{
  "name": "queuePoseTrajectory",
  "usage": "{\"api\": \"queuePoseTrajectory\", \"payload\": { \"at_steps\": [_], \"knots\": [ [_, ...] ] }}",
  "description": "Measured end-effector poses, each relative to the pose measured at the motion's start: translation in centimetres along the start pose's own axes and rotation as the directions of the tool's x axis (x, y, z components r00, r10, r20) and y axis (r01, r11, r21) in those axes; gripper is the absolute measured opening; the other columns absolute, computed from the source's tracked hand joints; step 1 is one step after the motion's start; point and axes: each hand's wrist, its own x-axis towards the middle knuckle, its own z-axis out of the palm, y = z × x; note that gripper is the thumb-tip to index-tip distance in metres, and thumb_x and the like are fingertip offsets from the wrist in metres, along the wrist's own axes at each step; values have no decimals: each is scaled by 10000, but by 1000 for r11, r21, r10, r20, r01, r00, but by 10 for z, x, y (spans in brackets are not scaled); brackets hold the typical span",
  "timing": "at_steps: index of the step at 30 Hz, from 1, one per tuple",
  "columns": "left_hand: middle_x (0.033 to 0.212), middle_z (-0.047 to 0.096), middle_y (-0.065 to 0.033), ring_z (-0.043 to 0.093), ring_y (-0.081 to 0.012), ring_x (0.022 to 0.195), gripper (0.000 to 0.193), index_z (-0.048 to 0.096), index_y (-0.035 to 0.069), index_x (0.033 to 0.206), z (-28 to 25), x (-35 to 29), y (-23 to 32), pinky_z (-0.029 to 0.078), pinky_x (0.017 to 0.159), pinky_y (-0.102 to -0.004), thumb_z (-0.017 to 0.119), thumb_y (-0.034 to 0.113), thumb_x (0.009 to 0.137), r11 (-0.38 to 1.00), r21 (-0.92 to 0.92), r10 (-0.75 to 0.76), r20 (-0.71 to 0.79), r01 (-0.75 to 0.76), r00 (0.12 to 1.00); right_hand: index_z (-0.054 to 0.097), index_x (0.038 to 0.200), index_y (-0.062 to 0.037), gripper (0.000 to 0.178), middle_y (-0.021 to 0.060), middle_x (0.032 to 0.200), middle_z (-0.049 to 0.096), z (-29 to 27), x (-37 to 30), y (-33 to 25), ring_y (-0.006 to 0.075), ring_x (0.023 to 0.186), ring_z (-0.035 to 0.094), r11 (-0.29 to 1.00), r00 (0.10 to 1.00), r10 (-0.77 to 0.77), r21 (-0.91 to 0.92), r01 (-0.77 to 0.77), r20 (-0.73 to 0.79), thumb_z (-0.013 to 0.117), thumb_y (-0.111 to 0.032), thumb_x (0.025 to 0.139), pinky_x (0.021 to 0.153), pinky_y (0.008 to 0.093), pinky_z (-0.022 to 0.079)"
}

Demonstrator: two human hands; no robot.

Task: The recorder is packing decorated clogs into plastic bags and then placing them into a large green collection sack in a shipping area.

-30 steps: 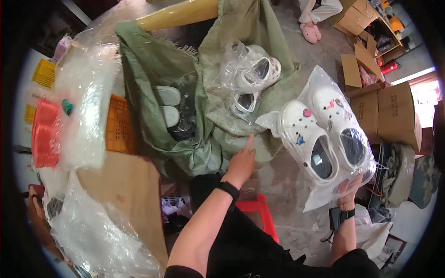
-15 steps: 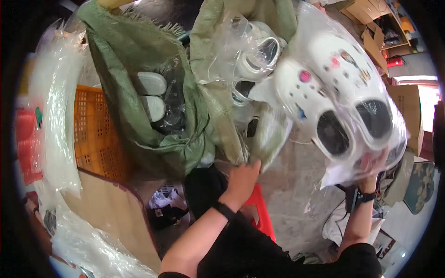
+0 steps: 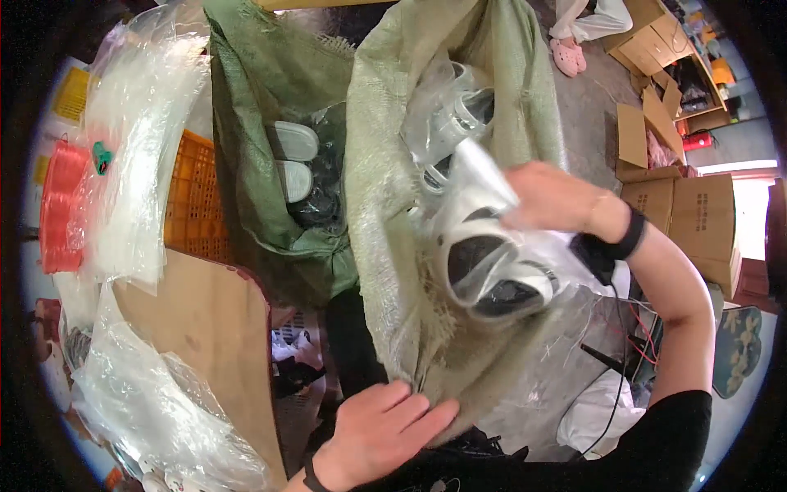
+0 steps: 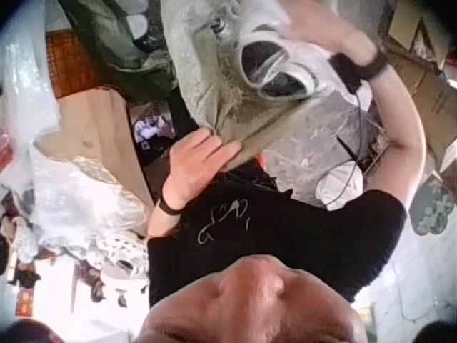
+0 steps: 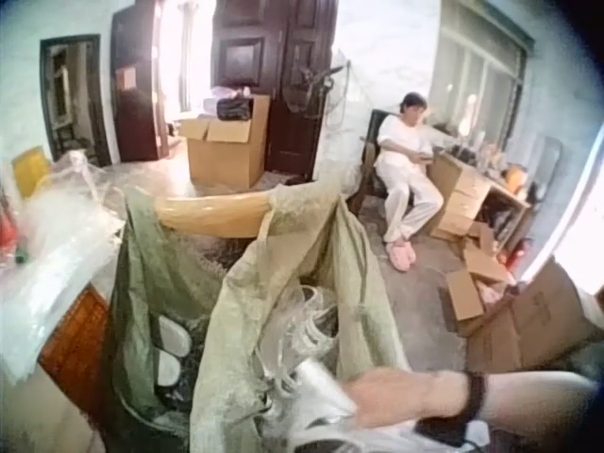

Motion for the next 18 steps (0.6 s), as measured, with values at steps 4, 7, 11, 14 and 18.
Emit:
{"api": "queuePoseTrajectory", "payload": {
  "at_steps": [4,7,11,14,18],
  "knots": [
    [610,435,-39,471,-223,556,323,691,67,885,-7,2,6,388,484,-323,645,57,565,995,-67,-79,-120,71,990,599,1152,-29,400,207,1052,661,91,87,46,384,1005,622,955,991,-21,-291,59,131,617,-249,819,880,462,484],
    [649,461,-33,508,-217,608,340,673,107,940,7,-13,-18,420,506,-318,607,33,615,988,16,-154,-24,154,988,652,1140,-47,463,147,1094,674,126,110,102,306,1047,626,822,989,37,-568,53,146,633,-396,837,927,461,449],
    [719,578,-78,556,-237,625,266,671,85,882,1,-39,-32,457,565,-315,588,-20,652,913,-68,-399,-359,403,843,735,1013,-89,486,95,1015,709,76,56,111,277,1001,654,756,927,294,-650,-78,231,618,-524,831,897,383,476],
    [729,572,-98,563,-230,665,247,672,56,894,-39,-26,-1,455,628,-288,576,-44,690,866,-185,-473,-605,465,641,718,772,-47,428,156,748,678,32,22,101,367,738,661,837,994,64,-548,-7,85,628,-462,821,692,443,519],
    [977,530,-106,541,-245,941,138,506,40,1006,-57,-30,14,459,893,-406,561,138,927,836,-488,-548,-772,253,323,701,696,-40,371,166,678,649,-3,-28,36,368,684,650,772,999,2,-635,-34,-51,688,-401,777,632,442,511]
  ]
}}
